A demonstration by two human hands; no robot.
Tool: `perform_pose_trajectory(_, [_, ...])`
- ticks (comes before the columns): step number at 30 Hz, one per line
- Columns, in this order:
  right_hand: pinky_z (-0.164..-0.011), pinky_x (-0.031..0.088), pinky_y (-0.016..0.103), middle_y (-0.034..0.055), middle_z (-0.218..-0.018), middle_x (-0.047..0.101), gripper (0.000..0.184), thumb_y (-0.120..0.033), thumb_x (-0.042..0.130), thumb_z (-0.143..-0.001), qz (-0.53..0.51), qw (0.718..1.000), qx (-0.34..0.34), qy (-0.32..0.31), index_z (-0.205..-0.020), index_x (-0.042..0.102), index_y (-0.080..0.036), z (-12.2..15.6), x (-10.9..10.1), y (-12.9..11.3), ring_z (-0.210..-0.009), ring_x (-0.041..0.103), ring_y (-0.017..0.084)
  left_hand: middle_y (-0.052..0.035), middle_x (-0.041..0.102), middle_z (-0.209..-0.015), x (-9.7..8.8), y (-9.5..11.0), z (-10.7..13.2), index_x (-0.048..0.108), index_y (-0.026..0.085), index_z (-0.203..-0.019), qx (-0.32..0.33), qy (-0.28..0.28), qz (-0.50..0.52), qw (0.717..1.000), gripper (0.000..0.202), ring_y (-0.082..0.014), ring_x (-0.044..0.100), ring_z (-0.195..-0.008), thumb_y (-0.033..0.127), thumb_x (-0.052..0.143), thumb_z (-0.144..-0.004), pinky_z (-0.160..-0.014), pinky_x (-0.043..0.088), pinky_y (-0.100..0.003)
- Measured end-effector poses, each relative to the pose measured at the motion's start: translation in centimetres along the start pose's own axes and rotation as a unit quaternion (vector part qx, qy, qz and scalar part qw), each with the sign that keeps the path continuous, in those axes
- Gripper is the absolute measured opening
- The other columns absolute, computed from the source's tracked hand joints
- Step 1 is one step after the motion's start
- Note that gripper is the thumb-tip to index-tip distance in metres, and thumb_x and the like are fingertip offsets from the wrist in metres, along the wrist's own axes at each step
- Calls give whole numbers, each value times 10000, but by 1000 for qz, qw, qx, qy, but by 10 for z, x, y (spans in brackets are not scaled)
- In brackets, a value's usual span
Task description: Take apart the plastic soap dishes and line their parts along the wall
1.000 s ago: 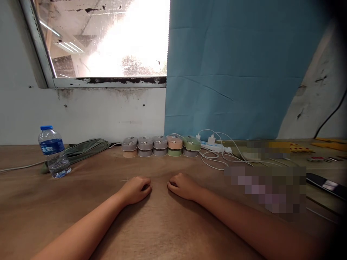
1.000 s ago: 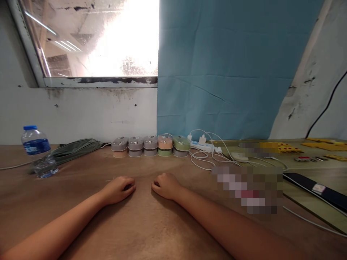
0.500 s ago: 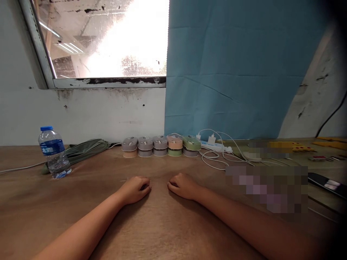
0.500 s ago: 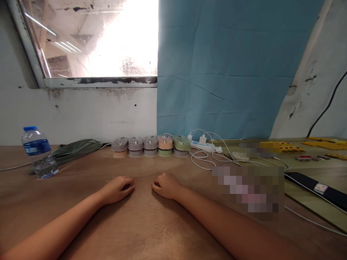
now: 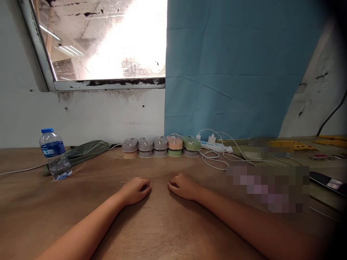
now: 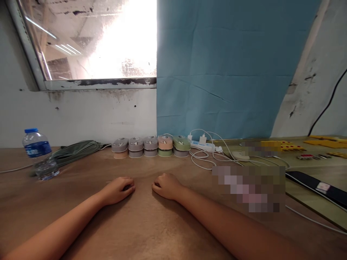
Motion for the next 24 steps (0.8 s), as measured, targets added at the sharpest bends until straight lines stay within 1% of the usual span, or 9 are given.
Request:
perform_pose_trajectory(7, [-499,245,239,82,-707,683,320,-272,432,-828,0,1000,3,3,-698,694,-144,-1,0,1,-587,575,150,-24,585,-737,1,-1,0,507,179,-678,-3,-6,-2,1000,274,-139,523,-672,337,367,-854,-583,326,-231])
perform_pose_trajectory(14, [-499,251,236,81,-706,683,316,-280,437,-823,-1,1000,1,4,-695,694,-148,0,1,2,-589,572,151,-19,579,-725,-1,3,1,510,179,-677,-9,-11,-5,1000,276,-132,512,-648,331,365,-856,-563,315,-235])
perform_pose_trajectory(24, [-515,257,240,82,-713,685,351,-298,409,-844,4,1000,-5,6,-692,690,-154,-2,4,1,-598,576,153,-30,589,-739,-3,4,2,513,181,-682,-11,-10,-6,1000,281,-142,517,-663,340,359,-854,-573,321,-238])
Point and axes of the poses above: each hand's wrist, its own z-axis away from the middle knuckle, its own x-axis out of the palm, y = z × x, the point moved 10 cm from there along -z, towards the middle knuckle
